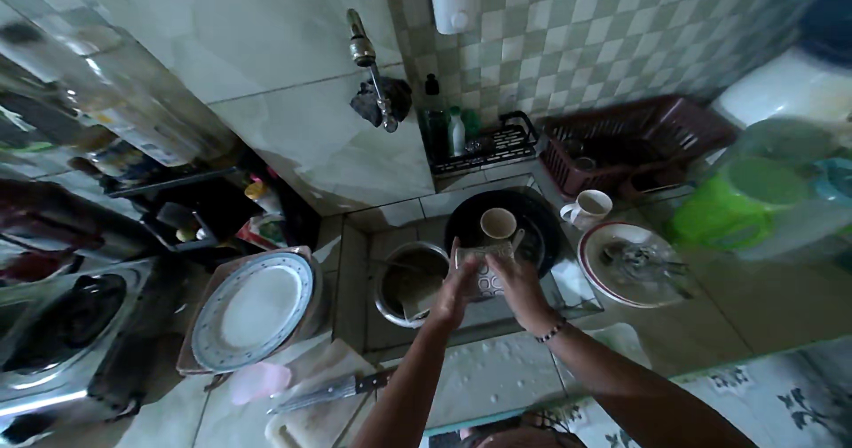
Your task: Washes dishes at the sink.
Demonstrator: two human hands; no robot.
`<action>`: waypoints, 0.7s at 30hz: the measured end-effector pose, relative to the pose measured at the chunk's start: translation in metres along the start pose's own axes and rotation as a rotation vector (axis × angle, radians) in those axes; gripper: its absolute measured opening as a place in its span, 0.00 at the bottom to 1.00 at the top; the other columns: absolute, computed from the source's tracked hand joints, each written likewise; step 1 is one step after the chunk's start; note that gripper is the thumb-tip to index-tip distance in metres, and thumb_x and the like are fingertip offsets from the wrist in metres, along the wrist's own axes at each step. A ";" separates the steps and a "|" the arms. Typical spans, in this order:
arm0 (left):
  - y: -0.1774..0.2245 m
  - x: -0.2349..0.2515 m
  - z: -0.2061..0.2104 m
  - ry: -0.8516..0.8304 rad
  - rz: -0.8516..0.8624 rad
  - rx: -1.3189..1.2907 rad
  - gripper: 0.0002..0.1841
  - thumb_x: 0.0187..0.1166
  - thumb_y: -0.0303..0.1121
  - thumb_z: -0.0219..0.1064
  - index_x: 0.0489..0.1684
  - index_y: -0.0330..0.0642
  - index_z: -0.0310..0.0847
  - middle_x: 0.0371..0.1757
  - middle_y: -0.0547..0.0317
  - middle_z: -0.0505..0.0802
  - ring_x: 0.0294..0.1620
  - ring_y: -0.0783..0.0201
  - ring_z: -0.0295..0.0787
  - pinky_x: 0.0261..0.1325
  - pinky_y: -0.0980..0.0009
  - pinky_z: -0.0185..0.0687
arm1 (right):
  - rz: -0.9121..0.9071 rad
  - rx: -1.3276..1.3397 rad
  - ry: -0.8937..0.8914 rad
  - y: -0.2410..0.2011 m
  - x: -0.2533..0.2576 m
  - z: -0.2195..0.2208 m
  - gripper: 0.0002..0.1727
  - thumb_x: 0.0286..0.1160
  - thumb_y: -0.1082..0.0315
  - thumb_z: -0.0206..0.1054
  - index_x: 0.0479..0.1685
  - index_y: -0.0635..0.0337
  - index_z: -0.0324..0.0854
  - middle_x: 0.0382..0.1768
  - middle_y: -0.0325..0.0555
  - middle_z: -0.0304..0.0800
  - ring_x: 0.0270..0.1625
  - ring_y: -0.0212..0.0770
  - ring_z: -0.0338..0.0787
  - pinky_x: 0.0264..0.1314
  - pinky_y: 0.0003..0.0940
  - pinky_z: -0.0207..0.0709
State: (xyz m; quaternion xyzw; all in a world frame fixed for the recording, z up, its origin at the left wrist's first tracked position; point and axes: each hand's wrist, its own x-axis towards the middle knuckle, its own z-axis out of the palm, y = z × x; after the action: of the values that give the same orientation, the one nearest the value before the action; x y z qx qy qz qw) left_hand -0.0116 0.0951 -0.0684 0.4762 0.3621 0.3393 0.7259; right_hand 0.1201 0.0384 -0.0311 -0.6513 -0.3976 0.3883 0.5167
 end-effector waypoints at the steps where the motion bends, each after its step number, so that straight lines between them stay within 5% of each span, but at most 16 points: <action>1: -0.005 0.002 -0.003 -0.009 0.085 0.065 0.48 0.79 0.47 0.63 0.97 0.44 0.36 0.83 0.47 0.75 0.74 0.63 0.81 0.73 0.63 0.81 | 0.125 0.129 0.017 -0.006 0.002 0.001 0.25 0.89 0.55 0.60 0.68 0.71 0.79 0.64 0.59 0.86 0.69 0.44 0.84 0.75 0.42 0.76; 3: -0.009 0.003 -0.005 0.011 0.188 0.113 0.51 0.69 0.45 0.73 0.93 0.37 0.47 0.80 0.46 0.78 0.70 0.64 0.84 0.71 0.65 0.83 | 0.358 0.365 0.024 -0.013 0.001 0.001 0.28 0.91 0.51 0.56 0.73 0.67 0.75 0.69 0.56 0.83 0.72 0.44 0.82 0.74 0.45 0.77; 6: -0.016 0.007 -0.012 0.030 0.167 -0.068 0.39 0.76 0.43 0.66 0.86 0.31 0.57 0.61 0.50 0.90 0.56 0.65 0.91 0.62 0.64 0.89 | 0.404 0.527 -0.018 -0.022 -0.018 0.010 0.23 0.89 0.59 0.60 0.74 0.65 0.72 0.62 0.54 0.87 0.63 0.41 0.89 0.67 0.40 0.84; 8: -0.008 0.005 -0.009 0.039 0.119 -0.202 0.28 0.85 0.41 0.52 0.80 0.33 0.63 0.54 0.52 0.92 0.53 0.65 0.92 0.60 0.64 0.89 | 0.097 0.309 -0.180 -0.011 -0.038 0.014 0.31 0.84 0.64 0.65 0.81 0.71 0.63 0.72 0.56 0.80 0.74 0.37 0.82 0.80 0.33 0.75; 10: 0.010 0.004 -0.005 0.015 0.076 -0.240 0.23 0.86 0.43 0.46 0.67 0.35 0.73 0.47 0.55 0.94 0.48 0.65 0.93 0.56 0.64 0.91 | -0.338 -0.179 -0.211 0.021 -0.045 0.017 0.35 0.77 0.53 0.72 0.71 0.77 0.75 0.69 0.61 0.85 0.77 0.44 0.81 0.85 0.39 0.71; 12: 0.024 0.004 -0.005 -0.010 0.010 -0.159 0.20 0.86 0.41 0.50 0.62 0.34 0.77 0.45 0.53 0.94 0.45 0.64 0.93 0.53 0.63 0.91 | -0.695 -0.681 -0.161 0.054 -0.036 0.006 0.31 0.77 0.46 0.68 0.55 0.71 0.88 0.60 0.66 0.91 0.70 0.62 0.87 0.77 0.59 0.74; 14: 0.032 0.004 0.001 0.066 -0.043 0.009 0.18 0.89 0.37 0.56 0.64 0.33 0.79 0.44 0.56 0.93 0.41 0.68 0.90 0.46 0.69 0.88 | -0.921 -0.908 -0.117 0.079 -0.021 -0.006 0.19 0.77 0.54 0.67 0.47 0.61 0.91 0.52 0.60 0.94 0.60 0.60 0.93 0.65 0.57 0.84; 16: 0.030 0.008 0.005 0.136 -0.046 0.048 0.17 0.89 0.36 0.59 0.65 0.33 0.81 0.46 0.55 0.93 0.40 0.69 0.90 0.44 0.72 0.87 | -0.791 -0.776 -0.193 0.077 -0.024 -0.005 0.18 0.68 0.63 0.69 0.50 0.69 0.90 0.56 0.64 0.92 0.66 0.61 0.89 0.71 0.56 0.80; 18: 0.023 0.014 0.002 0.172 0.006 -0.009 0.18 0.89 0.35 0.58 0.66 0.31 0.80 0.44 0.54 0.93 0.39 0.68 0.90 0.42 0.71 0.87 | -0.339 -0.288 -0.330 0.042 -0.034 0.000 0.28 0.64 0.73 0.70 0.67 0.78 0.78 0.68 0.62 0.85 0.77 0.47 0.80 0.83 0.39 0.70; 19: 0.019 0.017 -0.001 0.197 0.035 -0.047 0.18 0.89 0.35 0.58 0.66 0.30 0.79 0.43 0.53 0.93 0.38 0.68 0.90 0.42 0.71 0.88 | -0.108 0.007 -0.327 0.020 -0.036 0.000 0.28 0.62 0.78 0.68 0.67 0.74 0.76 0.64 0.53 0.87 0.70 0.34 0.84 0.74 0.29 0.76; 21: 0.010 0.020 -0.009 0.228 0.106 -0.074 0.19 0.87 0.35 0.60 0.67 0.30 0.78 0.44 0.53 0.93 0.39 0.68 0.91 0.44 0.70 0.89 | 0.254 0.471 -0.184 -0.014 -0.036 -0.002 0.16 0.69 0.82 0.58 0.56 0.63 0.76 0.46 0.43 0.88 0.46 0.30 0.88 0.48 0.27 0.83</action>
State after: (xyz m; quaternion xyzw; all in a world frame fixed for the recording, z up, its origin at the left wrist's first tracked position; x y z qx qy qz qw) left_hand -0.0110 0.1191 -0.0652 0.4257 0.4039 0.4424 0.6781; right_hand 0.1067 0.0071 -0.0139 -0.5200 -0.2570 0.5890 0.5627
